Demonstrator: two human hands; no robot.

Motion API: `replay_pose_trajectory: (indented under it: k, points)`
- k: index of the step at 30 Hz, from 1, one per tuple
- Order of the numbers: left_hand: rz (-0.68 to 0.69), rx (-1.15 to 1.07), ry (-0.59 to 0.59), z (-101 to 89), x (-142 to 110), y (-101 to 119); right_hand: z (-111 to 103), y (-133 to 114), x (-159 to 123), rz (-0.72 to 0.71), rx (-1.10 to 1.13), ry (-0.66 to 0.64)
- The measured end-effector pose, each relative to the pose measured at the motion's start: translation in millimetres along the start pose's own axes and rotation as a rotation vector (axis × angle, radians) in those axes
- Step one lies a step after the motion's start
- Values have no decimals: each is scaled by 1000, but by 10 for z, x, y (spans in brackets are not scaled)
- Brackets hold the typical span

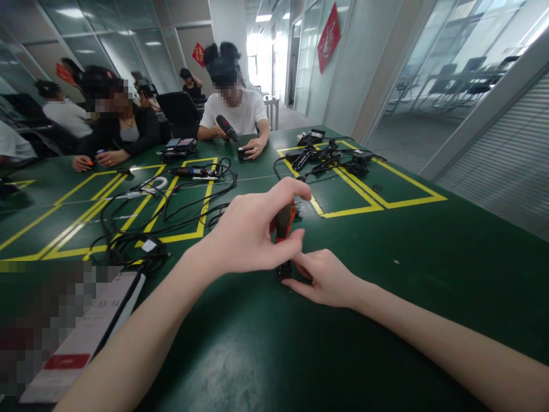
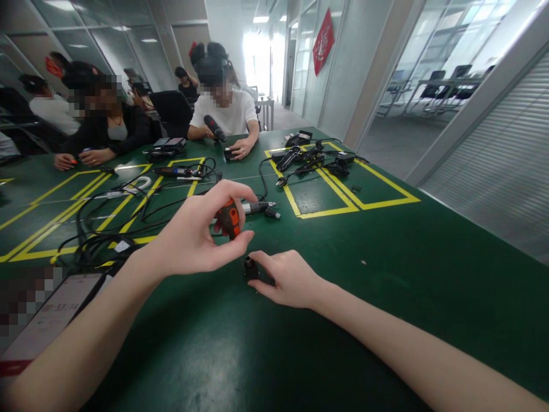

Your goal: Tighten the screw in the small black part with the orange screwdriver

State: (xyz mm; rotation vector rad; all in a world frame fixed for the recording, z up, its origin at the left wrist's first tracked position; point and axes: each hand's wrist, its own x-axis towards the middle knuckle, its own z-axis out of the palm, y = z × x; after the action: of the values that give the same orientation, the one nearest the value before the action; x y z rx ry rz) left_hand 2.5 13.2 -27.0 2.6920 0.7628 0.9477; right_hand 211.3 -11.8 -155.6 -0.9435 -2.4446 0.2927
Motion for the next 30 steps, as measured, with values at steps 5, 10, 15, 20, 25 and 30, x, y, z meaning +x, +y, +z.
replay_pose_trajectory:
  k: [5, 10, 15, 20, 25, 30]
  points:
    - [-7, 5, -15, -17, 2, 15, -13, 5, -3, 10, 11, -12]
    - [-6, 94, -12, -18, 7, -10, -37, -2, -7, 45, 12, -47]
    - [16, 103, -24, -14, 0, -34, -33, -2, -2, 30, 0, -40]
    - [19, 91, -36, -41, -5, -5, -25, 2, -2, 26, -2, -32]
    - [20, 70, -39, -61, 13, 13, -35, 8, -5, 22, -7, -34]
    - [6, 32, -31, -59, 15, 17, -45, 6, -1, 30, -14, -47]
